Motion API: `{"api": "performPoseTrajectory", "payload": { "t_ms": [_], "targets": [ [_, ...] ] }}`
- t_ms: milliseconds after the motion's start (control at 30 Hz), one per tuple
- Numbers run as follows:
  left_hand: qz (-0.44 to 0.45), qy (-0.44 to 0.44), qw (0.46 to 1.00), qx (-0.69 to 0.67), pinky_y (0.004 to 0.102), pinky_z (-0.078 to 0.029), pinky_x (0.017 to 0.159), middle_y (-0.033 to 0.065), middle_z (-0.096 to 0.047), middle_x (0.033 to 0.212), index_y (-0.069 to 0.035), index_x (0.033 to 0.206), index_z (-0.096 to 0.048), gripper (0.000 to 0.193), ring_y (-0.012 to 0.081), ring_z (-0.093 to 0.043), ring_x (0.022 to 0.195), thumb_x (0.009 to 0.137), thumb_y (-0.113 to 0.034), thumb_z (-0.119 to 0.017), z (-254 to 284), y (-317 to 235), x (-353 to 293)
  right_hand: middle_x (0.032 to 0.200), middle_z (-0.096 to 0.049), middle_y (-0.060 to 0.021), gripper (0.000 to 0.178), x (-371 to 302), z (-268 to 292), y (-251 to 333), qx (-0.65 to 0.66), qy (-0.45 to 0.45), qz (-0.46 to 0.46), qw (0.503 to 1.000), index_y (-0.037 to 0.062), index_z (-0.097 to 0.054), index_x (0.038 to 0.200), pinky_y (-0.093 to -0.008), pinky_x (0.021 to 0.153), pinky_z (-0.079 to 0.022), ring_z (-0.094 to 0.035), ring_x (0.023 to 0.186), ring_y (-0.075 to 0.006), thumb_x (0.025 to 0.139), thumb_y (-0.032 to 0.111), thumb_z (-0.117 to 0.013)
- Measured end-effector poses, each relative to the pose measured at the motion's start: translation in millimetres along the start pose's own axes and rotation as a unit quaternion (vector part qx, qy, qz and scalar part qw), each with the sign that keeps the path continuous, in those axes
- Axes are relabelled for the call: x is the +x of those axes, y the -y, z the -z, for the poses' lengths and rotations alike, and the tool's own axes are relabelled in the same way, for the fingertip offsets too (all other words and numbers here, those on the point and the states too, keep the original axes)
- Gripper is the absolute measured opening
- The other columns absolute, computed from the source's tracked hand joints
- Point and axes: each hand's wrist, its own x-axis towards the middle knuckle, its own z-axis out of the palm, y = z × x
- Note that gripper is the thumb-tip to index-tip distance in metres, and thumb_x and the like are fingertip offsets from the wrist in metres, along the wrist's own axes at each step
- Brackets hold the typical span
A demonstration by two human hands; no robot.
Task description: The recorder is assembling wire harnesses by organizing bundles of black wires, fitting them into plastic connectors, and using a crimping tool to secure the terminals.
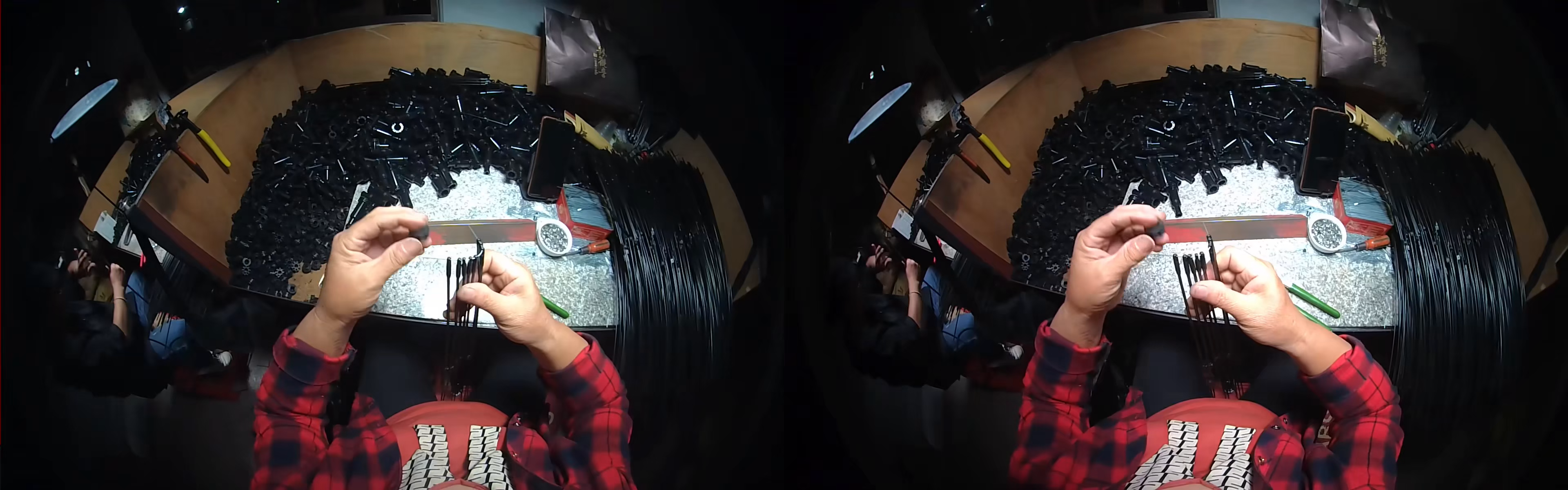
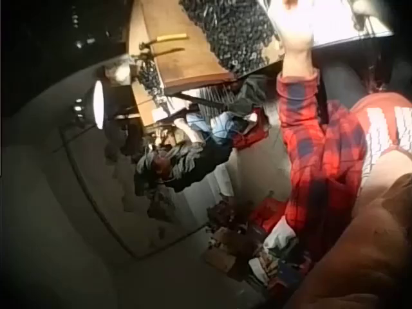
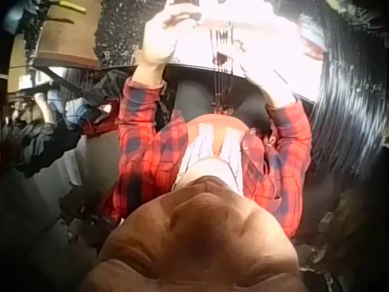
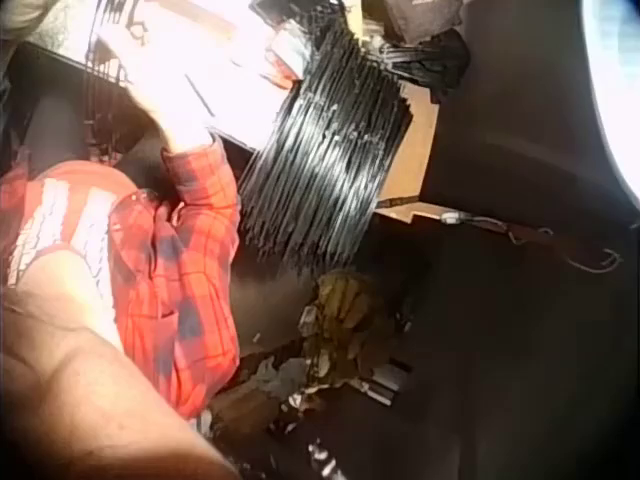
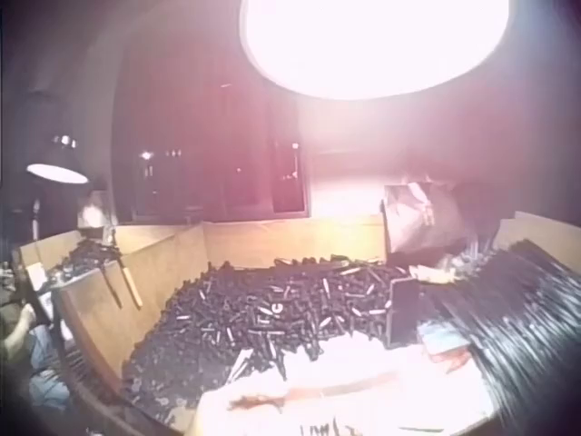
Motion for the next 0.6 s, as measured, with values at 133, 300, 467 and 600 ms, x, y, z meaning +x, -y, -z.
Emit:
{"api": "performPoseTrajectory", "payload": {
  "t_ms": [133,300,467,600],
  "targets": [
    [-0.005,0.024,0.999,-0.027,0.0317,-0.051,0.089,0.0132,-0.058,0.113,0.002,0.111,-0.061,0.022,0.0179,-0.059,0.100,0.088,0.001,-0.060,-10.6,-6.1,-8.9,0.086,-0.065,-0.0099,0.013,-4.2,-0.3,-0.3,-0.008,0.019,-0.007,1.000,-0.0003,-0.052,0.099,-0.0279,0.071,-0.053,-0.064,0.077,-0.0151,0.091,0.006,-0.060],
    [-0.007,0.038,0.999,-0.014,0.0337,-0.049,0.093,0.0126,-0.056,0.116,0.002,0.112,-0.061,0.024,0.0188,-0.056,0.108,0.088,0.002,-0.059,-17.1,-13.1,-16.6,0.088,-0.065,-0.0103,0.016,-8.4,-4.9,1.9,-0.029,0.027,0.000,0.999,-0.0002,-0.052,0.104,-0.0307,0.072,-0.054,-0.065,0.078,-0.0174,0.092,0.007,-0.059],
    [-0.016,0.027,0.999,0.019,0.0309,-0.047,0.095,0.0092,-0.057,0.115,0.000,0.111,-0.062,0.024,0.0162,-0.056,0.107,0.088,0.004,-0.059,-22.8,-18.3,-20.4,0.088,-0.064,-0.0100,0.015,-8.4,-5.0,-0.8,-0.033,0.031,0.013,0.999,-0.0002,-0.052,0.103,-0.0308,0.072,-0.054,-0.065,0.078,-0.0174,0.092,0.007,-0.058],
    [-0.032,0.038,0.998,0.030,0.0297,-0.047,0.095,0.0067,-0.056,0.115,-0.001,0.110,-0.063,0.024,0.0149,-0.056,0.107,0.087,0.004,-0.060,-24.3,-20.8,-23.0,0.087,-0.064,-0.0105,0.013,-9.4,-7.7,0.0,-0.028,0.036,0.014,0.999,0.0000,-0.051,0.101,-0.0309,0.072,-0.054,-0.065,0.077,-0.0176,0.092,0.007,-0.058]
  ]
}}
